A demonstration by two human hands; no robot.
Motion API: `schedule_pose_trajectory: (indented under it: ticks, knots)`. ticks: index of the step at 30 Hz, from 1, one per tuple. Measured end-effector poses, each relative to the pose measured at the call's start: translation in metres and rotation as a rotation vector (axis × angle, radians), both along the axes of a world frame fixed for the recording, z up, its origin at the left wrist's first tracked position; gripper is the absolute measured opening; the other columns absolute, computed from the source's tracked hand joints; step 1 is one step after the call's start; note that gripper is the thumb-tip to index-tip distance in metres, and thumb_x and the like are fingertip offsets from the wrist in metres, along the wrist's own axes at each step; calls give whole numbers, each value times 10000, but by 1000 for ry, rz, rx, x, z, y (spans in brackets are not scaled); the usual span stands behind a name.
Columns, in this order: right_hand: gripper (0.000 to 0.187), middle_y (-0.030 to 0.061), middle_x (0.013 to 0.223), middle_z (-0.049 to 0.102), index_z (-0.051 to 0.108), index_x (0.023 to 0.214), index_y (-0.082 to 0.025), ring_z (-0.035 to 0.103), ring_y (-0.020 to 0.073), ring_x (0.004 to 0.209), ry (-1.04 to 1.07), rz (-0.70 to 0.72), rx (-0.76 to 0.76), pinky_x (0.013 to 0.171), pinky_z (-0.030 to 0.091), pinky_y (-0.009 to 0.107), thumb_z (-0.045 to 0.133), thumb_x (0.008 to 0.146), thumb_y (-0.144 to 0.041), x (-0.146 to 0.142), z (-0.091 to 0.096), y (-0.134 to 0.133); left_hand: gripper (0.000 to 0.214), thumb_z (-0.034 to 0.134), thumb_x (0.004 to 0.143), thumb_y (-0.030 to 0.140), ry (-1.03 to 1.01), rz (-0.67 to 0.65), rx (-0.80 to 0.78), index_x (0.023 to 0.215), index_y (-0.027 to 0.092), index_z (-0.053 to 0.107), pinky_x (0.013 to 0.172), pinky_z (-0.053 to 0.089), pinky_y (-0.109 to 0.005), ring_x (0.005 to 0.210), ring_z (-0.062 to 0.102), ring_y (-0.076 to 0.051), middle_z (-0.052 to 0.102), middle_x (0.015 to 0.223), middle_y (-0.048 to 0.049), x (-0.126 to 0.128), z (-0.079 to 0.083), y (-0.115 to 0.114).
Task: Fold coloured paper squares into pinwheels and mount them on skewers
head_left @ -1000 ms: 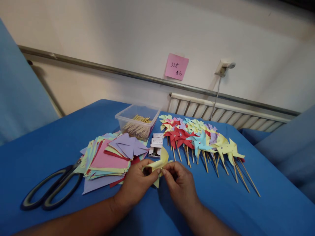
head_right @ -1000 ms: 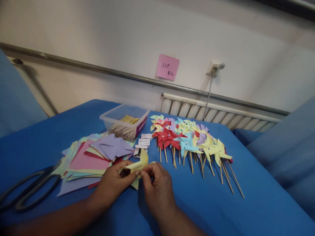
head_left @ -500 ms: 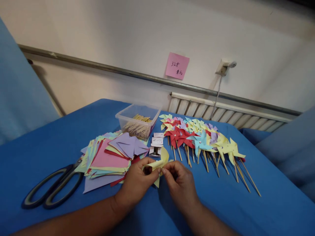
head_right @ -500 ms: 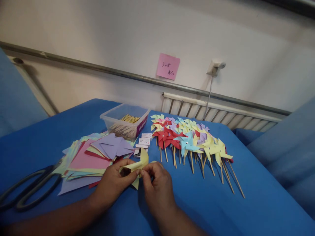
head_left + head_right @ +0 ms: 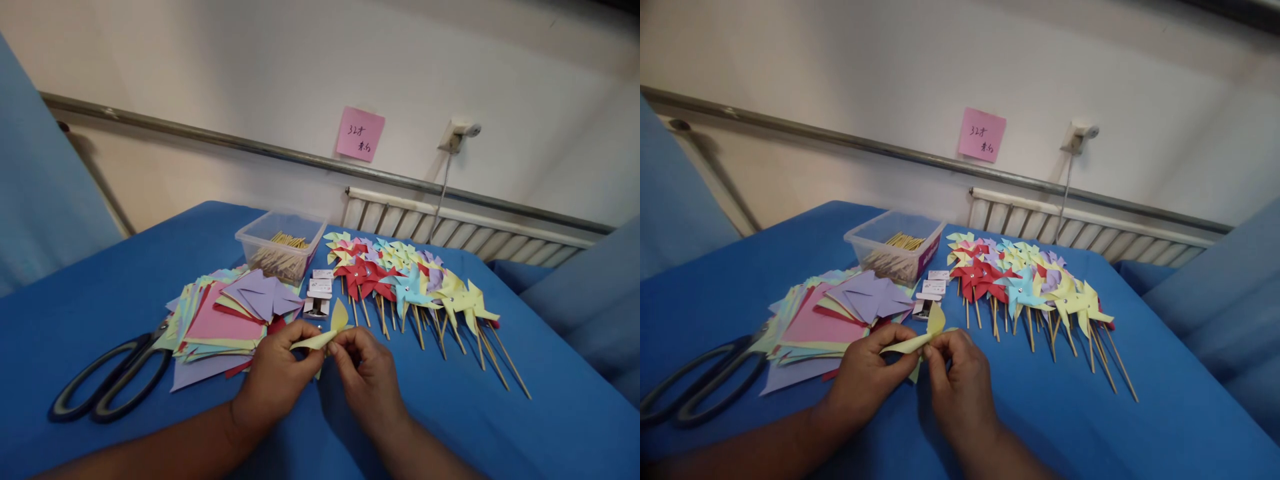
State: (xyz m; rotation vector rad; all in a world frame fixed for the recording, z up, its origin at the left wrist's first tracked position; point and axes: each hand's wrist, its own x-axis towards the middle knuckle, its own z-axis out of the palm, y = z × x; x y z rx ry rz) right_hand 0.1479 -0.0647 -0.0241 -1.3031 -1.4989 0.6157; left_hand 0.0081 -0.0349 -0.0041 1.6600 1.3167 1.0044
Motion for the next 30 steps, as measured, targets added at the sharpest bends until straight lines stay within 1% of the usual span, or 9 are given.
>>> schedule_pose_trajectory:
  ticks: [5,14,17,23,30]
  knots:
    - [73,-12,714,587,572,770,-191,554,132,647,-24,-7,9,607,413,236,528,828,-191,0,0,-1,87,576,684,196,49,-7,14,723,201,652,591,439,-215,635,579,-133,647,663,39,-1,4,-2]
    - [83,-15,700,581,564,754,-191,548,130,642,-38,-21,31,598,405,227,519,821,-174,0,3,-4,89,577,677,210,67,-3,-6,713,194,658,596,448,-220,642,596,-143,661,661,30,1,10,-3]
    - [81,-16,699,576,561,754,-192,541,129,636,-22,-26,7,593,401,227,519,823,-185,-1,3,-3,88,578,683,216,73,-10,-13,714,193,657,585,446,-219,635,596,-143,659,656,30,0,11,-3]
    - [83,-23,668,575,564,749,-197,529,131,606,24,-36,-71,563,390,226,521,820,-196,-2,0,-2,94,565,685,187,87,-38,-17,722,201,650,581,444,-214,634,594,-136,660,665,36,-1,7,-3]
    - [105,-11,696,575,560,741,-195,543,139,644,-133,-46,-18,593,387,236,502,824,-168,1,5,-4,81,576,686,211,67,-29,-17,701,199,655,590,451,-222,643,601,-143,664,662,33,2,10,-2]
